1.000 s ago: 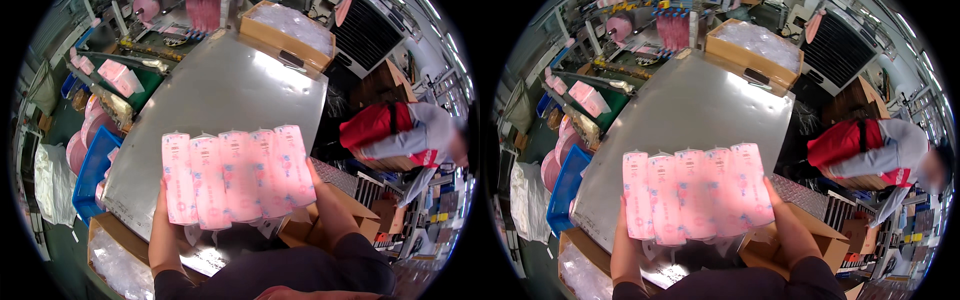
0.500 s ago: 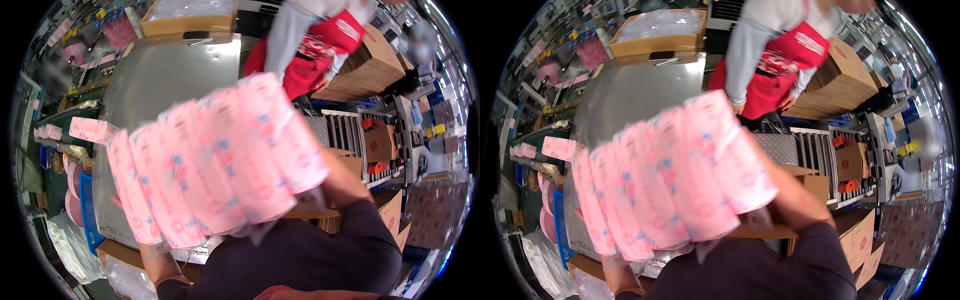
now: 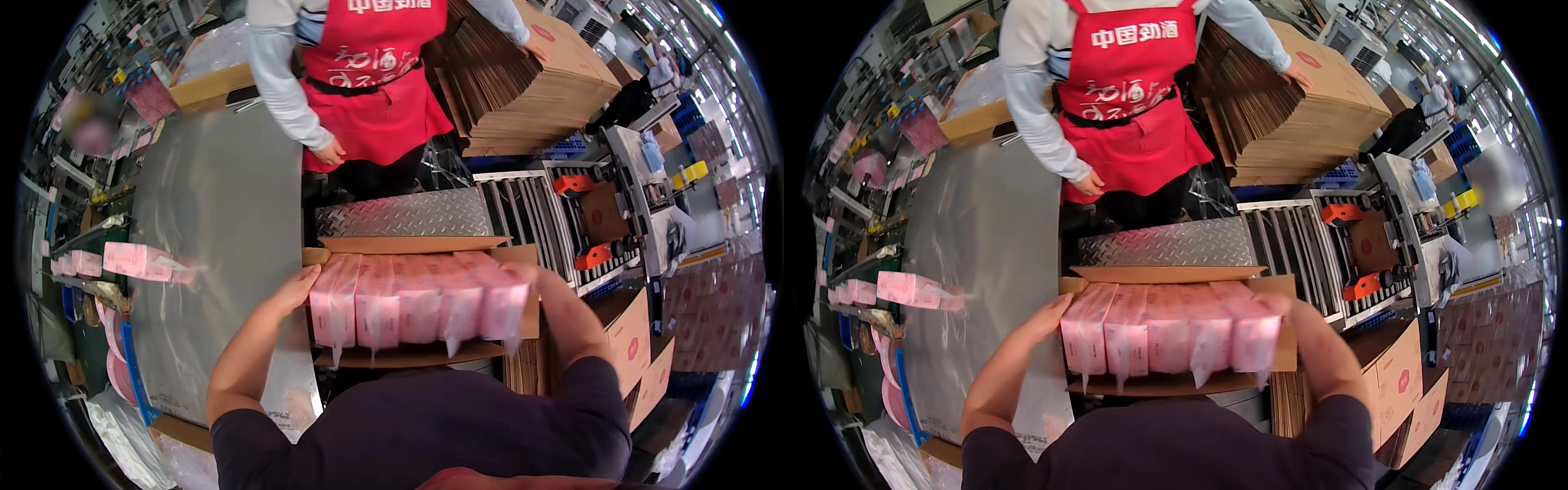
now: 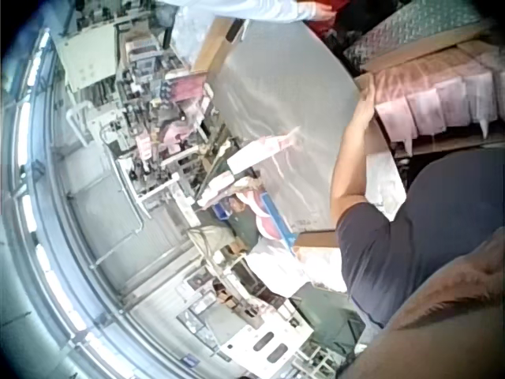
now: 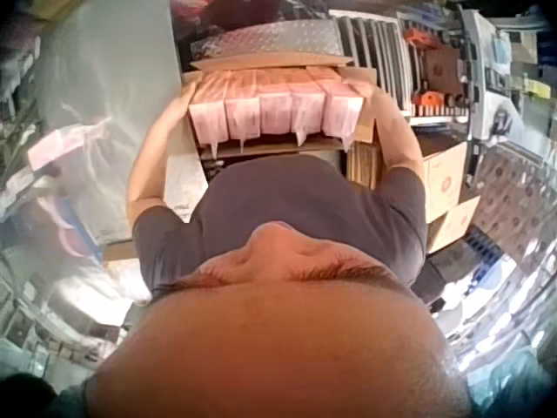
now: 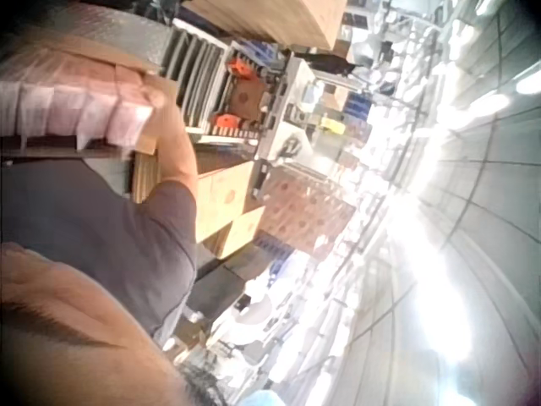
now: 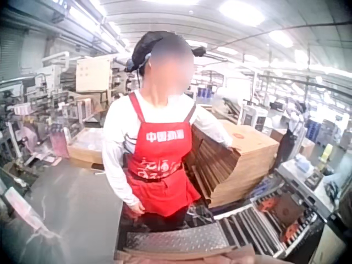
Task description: The person picks up a clear plastic item and places it into a box, then gathers pink packages from a table and arranges them into cardboard boxes before pushing the boxes onto a roller conveyor.
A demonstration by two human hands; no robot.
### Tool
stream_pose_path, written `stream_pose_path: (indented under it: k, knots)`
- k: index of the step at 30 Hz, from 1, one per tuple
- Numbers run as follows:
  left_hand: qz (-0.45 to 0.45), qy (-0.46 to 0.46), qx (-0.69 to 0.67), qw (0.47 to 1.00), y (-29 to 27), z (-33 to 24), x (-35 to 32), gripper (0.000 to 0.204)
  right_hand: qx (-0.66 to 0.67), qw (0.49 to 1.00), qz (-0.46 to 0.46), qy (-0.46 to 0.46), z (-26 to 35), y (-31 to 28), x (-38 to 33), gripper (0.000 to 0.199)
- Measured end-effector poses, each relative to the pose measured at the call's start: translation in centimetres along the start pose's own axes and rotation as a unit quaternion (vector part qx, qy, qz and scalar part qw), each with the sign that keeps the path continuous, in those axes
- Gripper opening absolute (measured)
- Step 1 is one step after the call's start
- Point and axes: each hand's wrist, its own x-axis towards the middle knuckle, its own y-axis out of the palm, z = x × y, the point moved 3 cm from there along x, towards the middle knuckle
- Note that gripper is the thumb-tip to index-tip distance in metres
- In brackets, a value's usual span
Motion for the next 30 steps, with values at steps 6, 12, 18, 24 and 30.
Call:
stream_pose_path:
  k: [6, 12, 18, 24, 30]
  knots:
    - [0.098, -0.017, 0.676, 0.73, 7.1, 1.2, 2.5, 0.07, -0.091, 0.986, -0.14, 0.02, -4.8, 21.5, 18.6, 0.062]
    - [0.118, 0.007, 0.681, 0.722, 9.4, 8.5, 4.2, 0.096, -0.285, 0.929, -0.084, -0.221, 10.2, 14.7, 5.5, 0.081]
    - [0.147, -0.066, 0.661, 0.733, 10.8, 13.5, 3.0, 0.091, -0.277, 0.9, -0.155, -0.298, 7.6, 25.3, 11.3, 0.066]
    - [0.009, 0.097, 0.425, 0.9, 7.2, 7.1, 3.4, 0.069, -0.282, 0.913, -0.031, -0.292, 6.4, 27.4, 14.6, 0.065]
    - [-0.571, 0.222, 0.412, 0.674, -11.0, -8.1, -15.7, 0.041, -0.091, 0.906, -0.192, -0.366, 20.0, 19.7, 11.1, 0.067]
